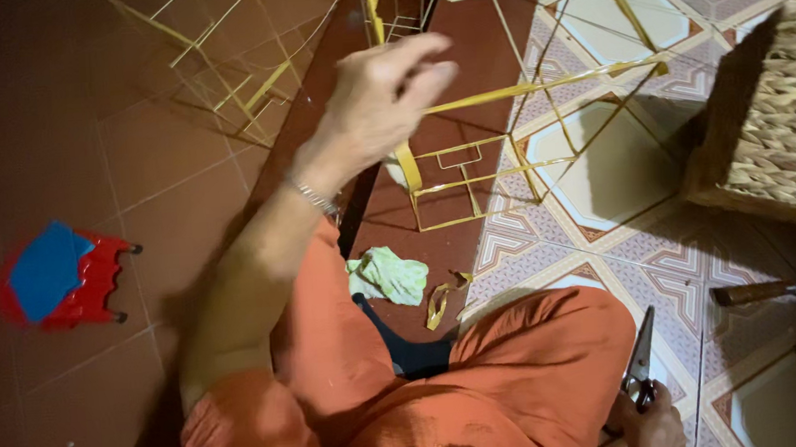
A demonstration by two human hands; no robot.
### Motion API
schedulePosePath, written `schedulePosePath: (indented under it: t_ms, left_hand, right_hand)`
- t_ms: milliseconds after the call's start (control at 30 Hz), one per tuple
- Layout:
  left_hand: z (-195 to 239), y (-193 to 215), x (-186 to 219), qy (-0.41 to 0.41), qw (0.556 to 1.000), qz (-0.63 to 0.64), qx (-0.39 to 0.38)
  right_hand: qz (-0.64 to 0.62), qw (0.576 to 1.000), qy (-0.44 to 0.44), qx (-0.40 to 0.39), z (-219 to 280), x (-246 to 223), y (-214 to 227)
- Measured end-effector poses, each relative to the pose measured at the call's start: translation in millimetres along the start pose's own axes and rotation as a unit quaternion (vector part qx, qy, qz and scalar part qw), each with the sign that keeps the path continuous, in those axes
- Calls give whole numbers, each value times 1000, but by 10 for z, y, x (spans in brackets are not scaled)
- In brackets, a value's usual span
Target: The person sits on the floor and wraps yellow tape around the edges of a yellow wire frame. They use scissors to cut the tape and continue wrapping different sections of the frame.
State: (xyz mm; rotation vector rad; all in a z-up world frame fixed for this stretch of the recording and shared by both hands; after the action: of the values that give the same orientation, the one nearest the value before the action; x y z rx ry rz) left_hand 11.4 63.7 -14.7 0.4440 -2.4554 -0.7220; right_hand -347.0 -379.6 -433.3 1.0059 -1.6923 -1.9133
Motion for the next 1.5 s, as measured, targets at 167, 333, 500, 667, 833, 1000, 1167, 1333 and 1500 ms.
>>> schedulePosePath:
  t_ms: [167, 333, 500, 667, 833, 1000, 1167, 1333, 1500]
  left_hand:
    - [565, 270, -245, 36, 991, -79, 102]
    - [848, -29, -198, 234, 963, 118, 61]
    - [807, -240, -139, 253, 960, 118, 0]
    - [858, -224, -175, 223, 964, 137, 35]
    - [888, -154, -265, 159, 975, 151, 30]
    - [815, -117, -323, 204, 960, 194, 1]
    - [789, -88, -244, 239, 959, 149, 2]
    - [755, -194, -59, 120, 990, 8, 68]
    - [830, -199, -18, 109, 992, 29, 60]
  right_hand:
    - [16, 999, -10, -40, -119, -46, 97]
    - [45, 994, -37, -88, -169, -147, 182]
    - [37, 993, -33, -106, -200, -169, 279]
    - [5, 992, -92, -85, -272, -114, 287]
    - [-201, 953, -201, -101, -384, 39, 272]
    - [-452, 884, -106, -51, -463, 98, 395]
    - [-577, 815, -9, 50, -557, -75, 515]
    - [-586, 805, 61, 64, -520, -366, 689]
    - [-594, 797, 99, 53, -375, -886, 845]
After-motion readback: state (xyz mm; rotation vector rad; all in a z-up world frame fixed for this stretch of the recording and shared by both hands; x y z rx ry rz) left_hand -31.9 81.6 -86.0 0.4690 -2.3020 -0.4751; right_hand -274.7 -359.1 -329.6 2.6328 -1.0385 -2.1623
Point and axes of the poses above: each hand's wrist, its own z-axis away from the middle knuckle, its own y-axis out of the back of the hand, x = y × z, the point moved 2 cm from there along -z, towards the middle knuckle
